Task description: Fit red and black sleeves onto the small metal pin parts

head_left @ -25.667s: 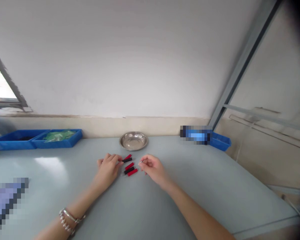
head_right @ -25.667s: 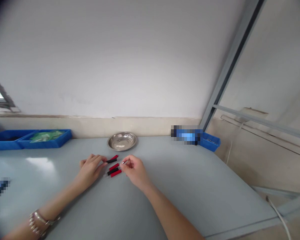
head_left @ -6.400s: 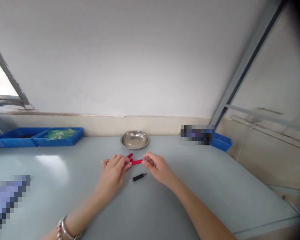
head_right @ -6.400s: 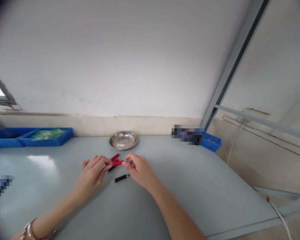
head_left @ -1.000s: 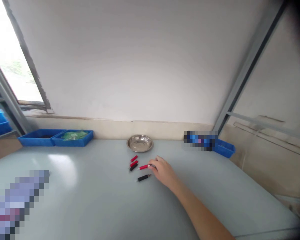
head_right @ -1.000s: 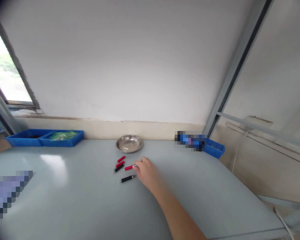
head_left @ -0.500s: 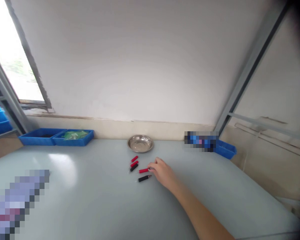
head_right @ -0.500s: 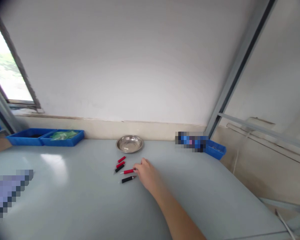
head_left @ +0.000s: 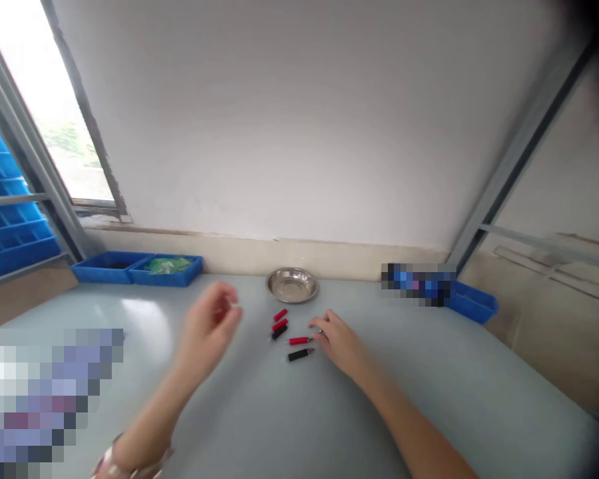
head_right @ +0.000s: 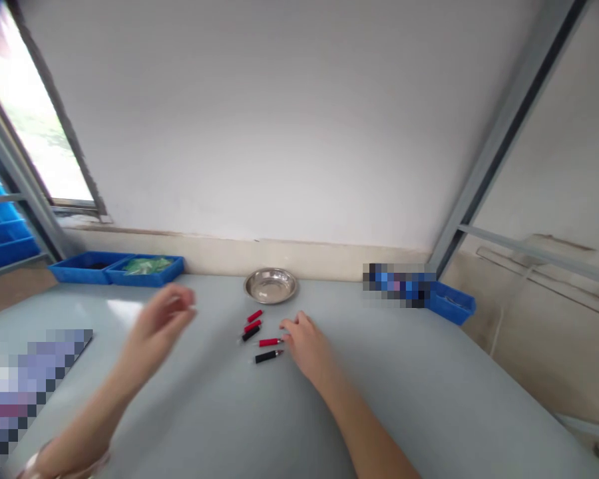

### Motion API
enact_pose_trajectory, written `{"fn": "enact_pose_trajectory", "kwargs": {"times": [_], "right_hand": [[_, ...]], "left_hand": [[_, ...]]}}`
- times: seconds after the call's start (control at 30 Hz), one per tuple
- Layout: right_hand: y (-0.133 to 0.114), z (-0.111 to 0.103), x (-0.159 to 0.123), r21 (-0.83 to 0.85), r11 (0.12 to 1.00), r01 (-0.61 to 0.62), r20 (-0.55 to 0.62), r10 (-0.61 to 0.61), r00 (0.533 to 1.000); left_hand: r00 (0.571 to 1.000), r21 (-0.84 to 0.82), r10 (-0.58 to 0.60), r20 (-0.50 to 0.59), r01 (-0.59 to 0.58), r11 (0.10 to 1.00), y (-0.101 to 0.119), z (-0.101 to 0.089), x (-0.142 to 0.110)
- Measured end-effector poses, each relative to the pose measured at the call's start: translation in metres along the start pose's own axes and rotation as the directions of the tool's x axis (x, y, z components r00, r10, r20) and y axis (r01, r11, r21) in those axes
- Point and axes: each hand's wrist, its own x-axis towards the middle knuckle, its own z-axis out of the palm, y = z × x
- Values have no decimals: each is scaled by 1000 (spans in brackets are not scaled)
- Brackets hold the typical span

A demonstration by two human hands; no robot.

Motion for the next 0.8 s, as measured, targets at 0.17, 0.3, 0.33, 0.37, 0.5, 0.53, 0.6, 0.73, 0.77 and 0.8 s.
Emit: {"fn": "enact_pose_trajectory", "kwargs": {"times": [0.17,0.3,0.33,0.37,0.5,0.53,0.6,0.73,0.77,0.8], "right_hand": [[-2,-6,0,-55,997,-55,0,55,998],[-5,-15,0,-111,985,-133,-15,133,991],[-6,-17,0,-122,980,-159,-21,158,987],[-6,-19,0,-131,974,-185,-24,184,983],[1,-24,1,-150,944,-295,0,298,955],[3,-24,1,-154,937,-313,15,319,948],[7,-24,1,-159,930,-330,53,342,938],[9,-25,0,-145,926,-348,105,364,925],[9,-25,0,-143,924,-353,113,370,922],[8,-25,-1,-145,922,-358,120,376,919]], "left_hand": [[907,424,-89,411,-103,900,-1,45,11],[876,572,-181,447,-124,811,-5,58,6],[873,586,-190,448,-126,801,-6,58,3],[870,595,-198,451,-129,793,-6,58,1],[850,615,-223,477,-142,776,-7,56,-5],[846,615,-225,483,-145,775,-7,56,-5],[842,617,-231,487,-144,773,-7,57,-6],[837,641,-277,472,-110,760,-8,59,-8],[834,647,-288,470,-104,755,-8,60,-8],[832,652,-294,470,-102,752,-9,61,-9]]}}
